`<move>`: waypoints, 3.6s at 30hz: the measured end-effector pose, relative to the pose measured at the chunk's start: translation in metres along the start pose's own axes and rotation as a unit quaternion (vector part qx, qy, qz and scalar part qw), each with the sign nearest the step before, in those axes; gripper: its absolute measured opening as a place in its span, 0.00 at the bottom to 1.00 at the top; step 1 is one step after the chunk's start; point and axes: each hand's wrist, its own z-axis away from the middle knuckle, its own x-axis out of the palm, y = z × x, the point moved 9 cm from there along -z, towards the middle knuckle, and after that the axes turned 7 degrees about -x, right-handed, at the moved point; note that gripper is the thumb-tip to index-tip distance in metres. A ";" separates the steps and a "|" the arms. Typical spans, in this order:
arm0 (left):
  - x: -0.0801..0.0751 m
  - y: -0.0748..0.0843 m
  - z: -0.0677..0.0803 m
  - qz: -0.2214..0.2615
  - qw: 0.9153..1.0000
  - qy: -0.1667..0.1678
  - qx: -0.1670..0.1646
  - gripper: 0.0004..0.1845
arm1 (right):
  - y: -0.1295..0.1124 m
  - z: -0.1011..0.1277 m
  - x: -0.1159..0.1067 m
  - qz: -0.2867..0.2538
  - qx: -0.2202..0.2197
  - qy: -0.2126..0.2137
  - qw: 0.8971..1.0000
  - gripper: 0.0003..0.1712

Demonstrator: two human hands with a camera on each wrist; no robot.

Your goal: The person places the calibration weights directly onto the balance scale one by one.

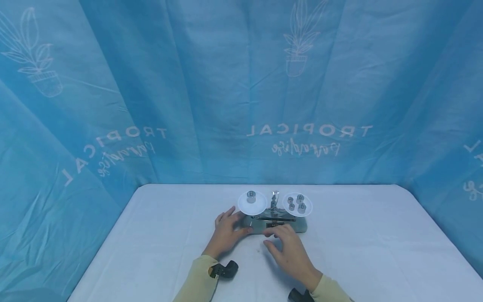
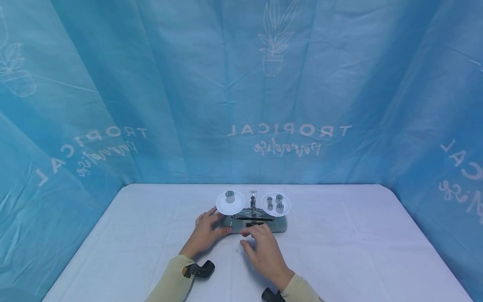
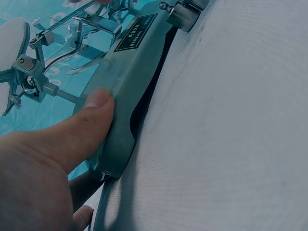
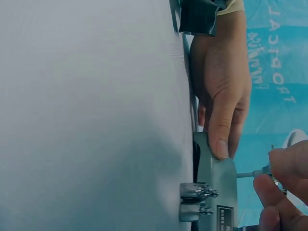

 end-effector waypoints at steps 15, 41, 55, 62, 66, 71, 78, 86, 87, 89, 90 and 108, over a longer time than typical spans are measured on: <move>0.002 -0.005 0.000 -0.004 1.000 -0.005 -0.013 0.33 | 0.024 0.003 0.010 -0.065 0.047 -0.005 0.997 0.12; 0.003 -0.005 -0.001 -0.003 1.000 -0.009 -0.029 0.32 | 0.049 0.006 0.022 -0.105 0.129 -0.028 0.986 0.06; 0.001 -0.004 -0.002 -0.007 1.000 -0.006 -0.021 0.32 | 0.048 0.006 0.022 -0.101 0.113 -0.016 0.988 0.07; 0.002 -0.004 -0.001 -0.004 1.000 -0.004 -0.025 0.32 | 0.048 0.008 0.022 -0.098 0.110 -0.017 0.989 0.05; 0.003 -0.004 -0.001 -0.004 1.000 -0.004 -0.026 0.32 | 0.049 0.009 0.022 -0.102 0.115 -0.011 0.988 0.03; 0.004 -0.006 -0.001 -0.008 1.000 -0.006 -0.030 0.32 | 0.051 0.010 0.022 -0.115 0.122 -0.004 0.986 0.02; 0.004 -0.006 -0.001 -0.006 1.000 -0.005 -0.021 0.32 | 0.051 0.011 0.020 -0.136 0.110 0.019 0.984 0.03; 0.002 -0.005 -0.001 -0.005 1.000 0.004 -0.011 0.32 | 0.048 0.011 0.019 -0.151 0.103 0.027 0.983 0.04; 0.002 -0.005 -0.001 -0.005 1.000 0.004 -0.011 0.32 | 0.048 0.011 0.019 -0.152 0.101 0.027 0.983 0.04; 0.002 -0.005 -0.001 -0.003 1.000 0.004 -0.010 0.32 | 0.048 0.011 0.019 -0.154 0.102 0.028 0.982 0.06; 0.002 -0.005 -0.001 -0.001 1.000 0.002 -0.011 0.32 | 0.047 0.011 0.018 -0.154 0.099 0.030 0.983 0.06; 0.003 -0.006 -0.001 -0.009 1.000 0.003 -0.014 0.32 | 0.020 0.007 0.002 -0.135 0.042 0.060 0.988 0.03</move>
